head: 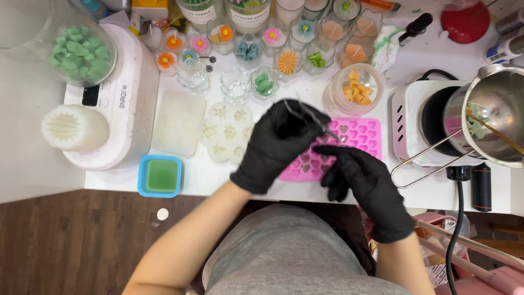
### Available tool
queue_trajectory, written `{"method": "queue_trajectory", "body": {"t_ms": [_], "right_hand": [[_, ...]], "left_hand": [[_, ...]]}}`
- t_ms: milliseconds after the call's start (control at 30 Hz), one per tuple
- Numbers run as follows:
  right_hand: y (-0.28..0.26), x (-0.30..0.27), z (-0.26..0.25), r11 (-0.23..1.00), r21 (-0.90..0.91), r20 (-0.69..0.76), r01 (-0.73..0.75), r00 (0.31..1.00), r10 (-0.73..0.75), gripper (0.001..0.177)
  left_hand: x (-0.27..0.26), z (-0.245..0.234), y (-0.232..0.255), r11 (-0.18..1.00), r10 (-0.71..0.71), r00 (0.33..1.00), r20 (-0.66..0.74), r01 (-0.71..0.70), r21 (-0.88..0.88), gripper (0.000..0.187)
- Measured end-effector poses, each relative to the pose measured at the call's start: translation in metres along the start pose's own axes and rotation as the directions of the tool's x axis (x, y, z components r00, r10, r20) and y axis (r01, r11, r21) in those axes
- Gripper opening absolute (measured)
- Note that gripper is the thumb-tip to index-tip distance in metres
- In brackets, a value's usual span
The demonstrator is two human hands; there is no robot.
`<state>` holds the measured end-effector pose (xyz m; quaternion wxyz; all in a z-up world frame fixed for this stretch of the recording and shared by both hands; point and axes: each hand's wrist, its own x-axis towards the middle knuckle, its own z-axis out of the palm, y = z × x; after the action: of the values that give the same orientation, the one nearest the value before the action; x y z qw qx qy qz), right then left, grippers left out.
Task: Pour melted wax into a heart-shaped mold and then use tweezers to place decorative elements into the molded wax hearts.
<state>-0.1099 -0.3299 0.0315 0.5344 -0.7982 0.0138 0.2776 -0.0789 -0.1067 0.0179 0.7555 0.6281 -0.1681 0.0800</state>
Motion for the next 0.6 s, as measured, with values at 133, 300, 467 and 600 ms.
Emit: {"method": "queue_trajectory", "body": {"t_ms": [133,300,467,600], "right_hand": [[-0.034,0.007,0.020,0.912,0.361,-0.099,0.197,0.980,-0.173,0.041],[-0.046,0.011,0.030,0.867,0.474,-0.203,0.156,0.977,-0.064,0.043],[-0.030,0.013,0.033,0.878,0.436,-0.248,0.197,0.964,-0.094,0.033],[-0.034,0.009,0.038,0.834,0.516,-0.246,0.197,0.966,-0.075,0.030]], "left_hand": [[-0.022,0.011,-0.006,0.925,-0.296,0.955,0.001,0.286,-0.250,0.020],[-0.028,-0.006,0.002,0.928,-0.348,0.937,-0.022,0.341,-0.150,0.025],[-0.032,-0.021,0.007,0.811,-0.481,0.876,-0.015,0.439,-0.386,0.025],[-0.043,-0.022,-0.005,0.796,-0.518,0.856,-0.001,0.481,-0.366,0.024]]}}
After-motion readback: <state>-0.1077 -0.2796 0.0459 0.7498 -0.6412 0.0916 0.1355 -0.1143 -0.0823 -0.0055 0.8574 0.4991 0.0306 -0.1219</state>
